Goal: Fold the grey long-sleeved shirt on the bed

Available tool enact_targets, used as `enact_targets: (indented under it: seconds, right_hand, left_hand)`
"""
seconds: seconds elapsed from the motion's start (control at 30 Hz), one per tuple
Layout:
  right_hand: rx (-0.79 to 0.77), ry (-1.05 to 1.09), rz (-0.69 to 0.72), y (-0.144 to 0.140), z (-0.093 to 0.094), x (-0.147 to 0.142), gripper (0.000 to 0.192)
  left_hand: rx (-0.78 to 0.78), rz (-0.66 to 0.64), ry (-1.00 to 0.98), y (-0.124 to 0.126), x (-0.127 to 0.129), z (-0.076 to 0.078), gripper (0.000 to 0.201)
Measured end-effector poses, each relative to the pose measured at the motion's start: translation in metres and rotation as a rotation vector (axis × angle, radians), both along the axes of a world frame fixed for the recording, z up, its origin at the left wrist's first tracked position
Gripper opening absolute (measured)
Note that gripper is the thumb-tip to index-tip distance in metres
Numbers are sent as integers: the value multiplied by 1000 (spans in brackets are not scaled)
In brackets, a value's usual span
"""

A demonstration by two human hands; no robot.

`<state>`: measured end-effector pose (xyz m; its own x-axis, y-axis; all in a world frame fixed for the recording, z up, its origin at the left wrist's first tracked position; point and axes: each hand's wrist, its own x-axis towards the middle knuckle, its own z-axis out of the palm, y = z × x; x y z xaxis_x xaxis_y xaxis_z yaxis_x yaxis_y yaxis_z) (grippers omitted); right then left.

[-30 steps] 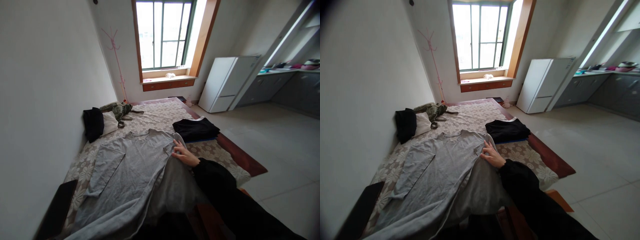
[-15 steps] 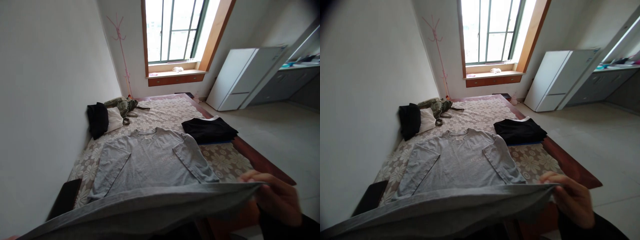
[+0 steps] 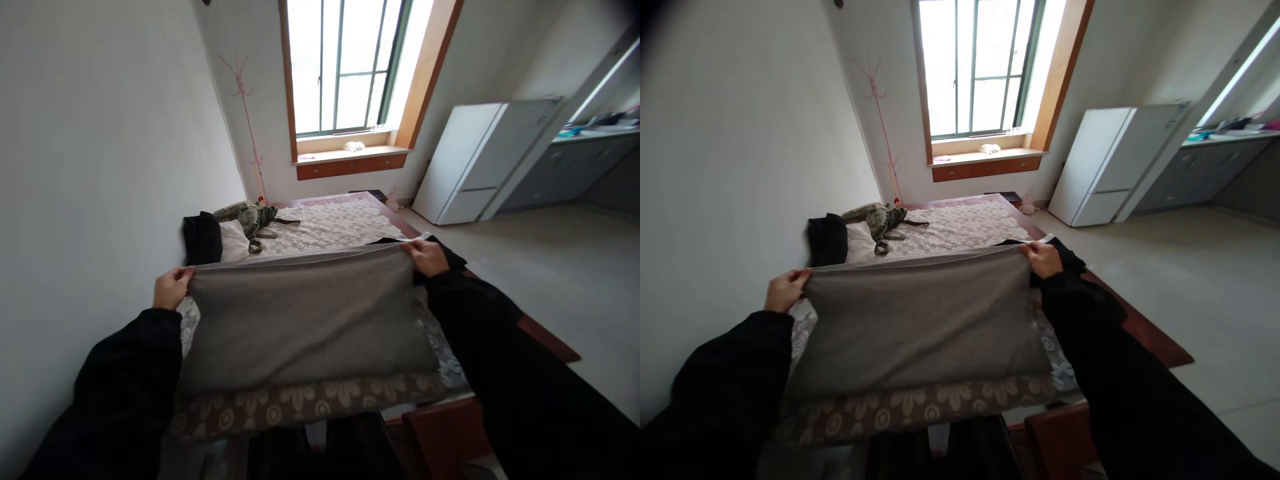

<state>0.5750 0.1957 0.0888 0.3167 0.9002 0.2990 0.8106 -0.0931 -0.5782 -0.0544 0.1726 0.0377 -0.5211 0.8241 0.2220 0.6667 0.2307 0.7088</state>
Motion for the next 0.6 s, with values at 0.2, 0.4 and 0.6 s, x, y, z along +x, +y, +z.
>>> enact_targets:
  seconds: [0.2, 0.4, 0.6]
  right_hand:
    - [-119, -213, -18, 47, -13, -17, 30]
    - [-108, -272, -16, 43, -22, -10, 34]
    - [-106, -294, 22, 49, -23, -8, 33]
  left_hand:
    - [-89, -85, -51, 60, 18, -31, 23]
    - [-22, -78, 13, 70, 14, -50, 24]
    - [-3, -78, 65, 69, 1, -53, 25]
